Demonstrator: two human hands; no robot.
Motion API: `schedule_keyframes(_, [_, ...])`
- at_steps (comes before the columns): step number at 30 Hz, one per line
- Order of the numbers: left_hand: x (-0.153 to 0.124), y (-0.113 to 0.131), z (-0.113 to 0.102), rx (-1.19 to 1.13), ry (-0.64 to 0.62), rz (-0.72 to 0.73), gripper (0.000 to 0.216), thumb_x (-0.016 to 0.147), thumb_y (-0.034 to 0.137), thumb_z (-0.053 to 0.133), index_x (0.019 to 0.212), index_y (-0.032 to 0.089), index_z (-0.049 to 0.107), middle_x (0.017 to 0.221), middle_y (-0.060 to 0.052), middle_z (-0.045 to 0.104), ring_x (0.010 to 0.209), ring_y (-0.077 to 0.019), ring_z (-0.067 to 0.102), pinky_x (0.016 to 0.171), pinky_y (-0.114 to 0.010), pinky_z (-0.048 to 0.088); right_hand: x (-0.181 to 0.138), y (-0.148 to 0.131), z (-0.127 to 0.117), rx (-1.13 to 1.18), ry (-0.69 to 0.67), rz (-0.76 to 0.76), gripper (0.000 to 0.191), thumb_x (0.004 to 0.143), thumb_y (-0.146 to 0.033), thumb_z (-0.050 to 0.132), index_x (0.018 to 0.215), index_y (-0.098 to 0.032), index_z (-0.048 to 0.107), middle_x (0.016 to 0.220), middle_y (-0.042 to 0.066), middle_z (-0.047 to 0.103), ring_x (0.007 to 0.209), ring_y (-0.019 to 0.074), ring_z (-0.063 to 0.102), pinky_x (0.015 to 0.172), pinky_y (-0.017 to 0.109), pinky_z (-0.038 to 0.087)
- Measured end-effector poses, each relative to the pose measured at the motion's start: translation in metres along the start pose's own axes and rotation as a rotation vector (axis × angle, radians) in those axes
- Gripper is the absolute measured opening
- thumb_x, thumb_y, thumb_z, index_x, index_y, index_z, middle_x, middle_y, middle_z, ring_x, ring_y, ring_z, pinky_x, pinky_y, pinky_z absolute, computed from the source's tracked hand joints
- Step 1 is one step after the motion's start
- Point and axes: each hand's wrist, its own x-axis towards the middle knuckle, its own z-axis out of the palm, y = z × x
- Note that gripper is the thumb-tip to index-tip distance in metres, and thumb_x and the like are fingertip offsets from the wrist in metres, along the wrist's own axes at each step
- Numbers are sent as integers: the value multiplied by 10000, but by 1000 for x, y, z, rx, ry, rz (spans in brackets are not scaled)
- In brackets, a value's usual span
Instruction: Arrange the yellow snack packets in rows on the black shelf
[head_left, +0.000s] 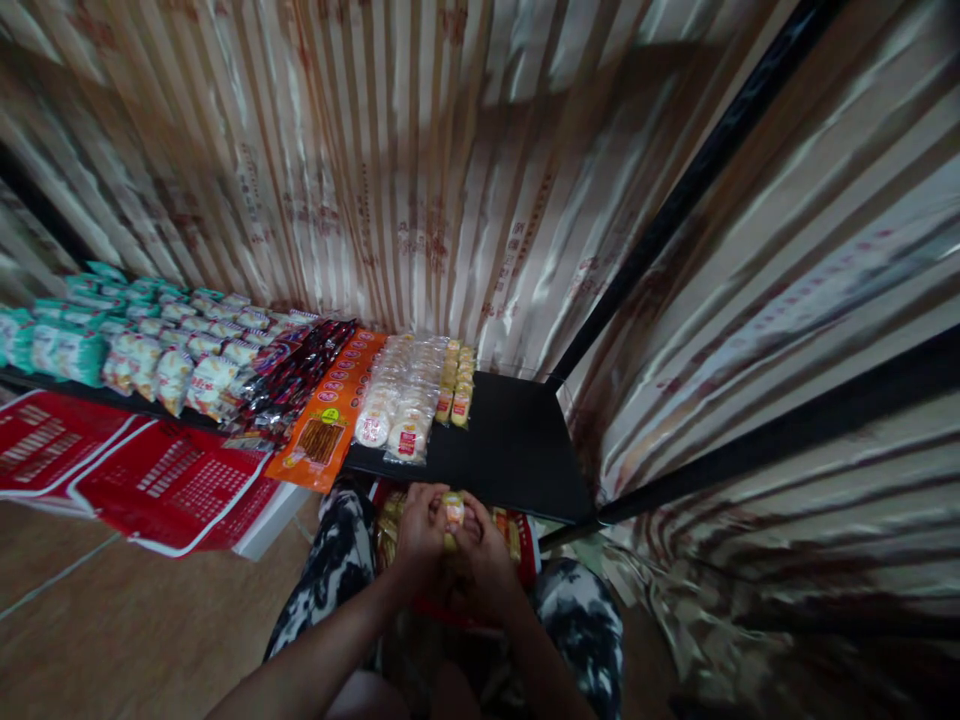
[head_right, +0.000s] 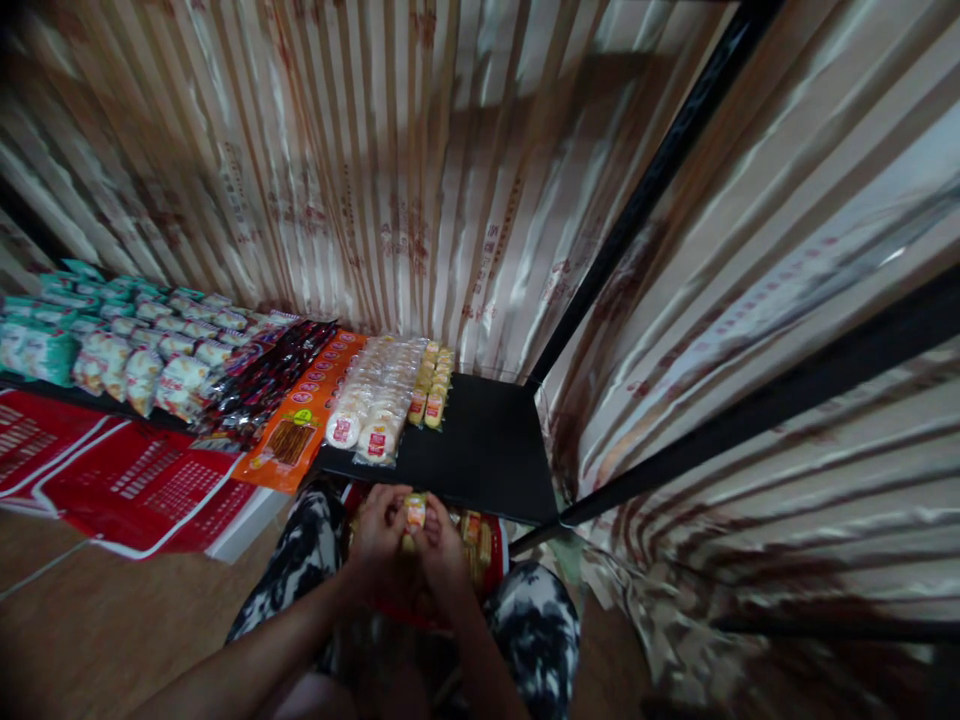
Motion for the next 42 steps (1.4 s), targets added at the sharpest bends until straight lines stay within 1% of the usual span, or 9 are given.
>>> schedule_keyframes(5, [6, 13, -5, -16, 32, 38, 318, 757, 133, 429, 1048, 168, 554, 971, -61, 569, 881, -152, 568, 785, -287, 485, 13, -10, -2, 104, 75, -21, 389, 600, -293, 677, 968, -205, 587, 956, 72, 687, 876, 207, 645, 856, 394, 487])
schedule_keyframes(11, [-3, 8, 6, 61, 93, 262, 341, 778, 126, 356, 1051, 120, 560, 1057, -115, 583, 1030, -203, 521, 946, -373, 413, 40, -17, -9, 127, 215, -18, 437, 581, -308, 681, 984, -186, 566, 956, 81, 670, 858, 206, 639, 837, 387, 491])
schedule_keyframes(17, [8, -3, 29, 52, -9, 171, 507, 718, 63, 335, 1204, 108, 472, 1245, -115, 509, 1159, -190, 465, 1001, -343, 392, 76, -12, -15, -46, 320, -116, 425, 642, -329, 618, 1039, -188, 562, 963, 60, 631, 842, 177, 619, 783, 323, 504])
schedule_keyframes(22, [33, -12, 42, 18, -20, 148, 582, 692, 43, 319, 1268, 71, 402, 1312, -134, 457, 1075, -158, 530, 970, -299, 425, 104, -7, -9, -193, 335, -139, 417, 668, -332, 575, 1061, -192, 583, 908, 44, 645, 817, 177, 611, 736, 303, 502])
schedule_keyframes(24, [42, -16, 45, 20, -18, 128, 602, 681, 43, 317, 1279, 38, 388, 1329, -149, 441, 1107, -167, 514, 991, -305, 408, 114, -7, -5, -236, 355, -154, 416, 674, -326, 561, 1068, -195, 588, 898, 39, 651, 808, 175, 608, 735, 299, 497])
schedule_keyframes(27, [54, -20, 47, 21, -12, 111, 616, 675, 58, 324, 1286, 1, 384, 1358, -159, 413, 1242, -189, 400, 1060, -318, 328, 128, -7, 1, -285, 370, -174, 413, 678, -303, 549, 1076, -200, 589, 880, 31, 656, 785, 167, 608, 732, 290, 491])
schedule_keyframes(31, [65, -22, 47, -2, -17, 88, 636, 684, 86, 333, 1316, 22, 368, 1401, -133, 360, 1313, -184, 293, 1105, -319, 240, 141, -8, 10, -309, 372, -193, 404, 683, -294, 539, 1074, -201, 577, 866, 27, 657, 762, 161, 610, 719, 281, 491])
schedule_keyframes(36, [72, -17, 43, -76, -25, 38, 603, 736, 147, 332, 1323, 18, 364, 1399, -147, 353, 1315, -189, 290, 1112, -320, 214, 148, -13, 18, -325, 382, -177, 369, 697, -329, 530, 1031, -172, 529, 891, 60, 642, 783, 171, 614, 714, 283, 496])
schedule_keyframes(42, [78, -13, 42, -92, -26, 15, 574, 778, 188, 337, 1329, 29, 358, 1396, -164, 352, 1310, -212, 301, 1104, -369, 238, 149, -14, 22, -386, 399, -182, 280, 713, -351, 517, 931, -177, 522, 882, 75, 638, 775, 187, 618, 690, 296, 500])
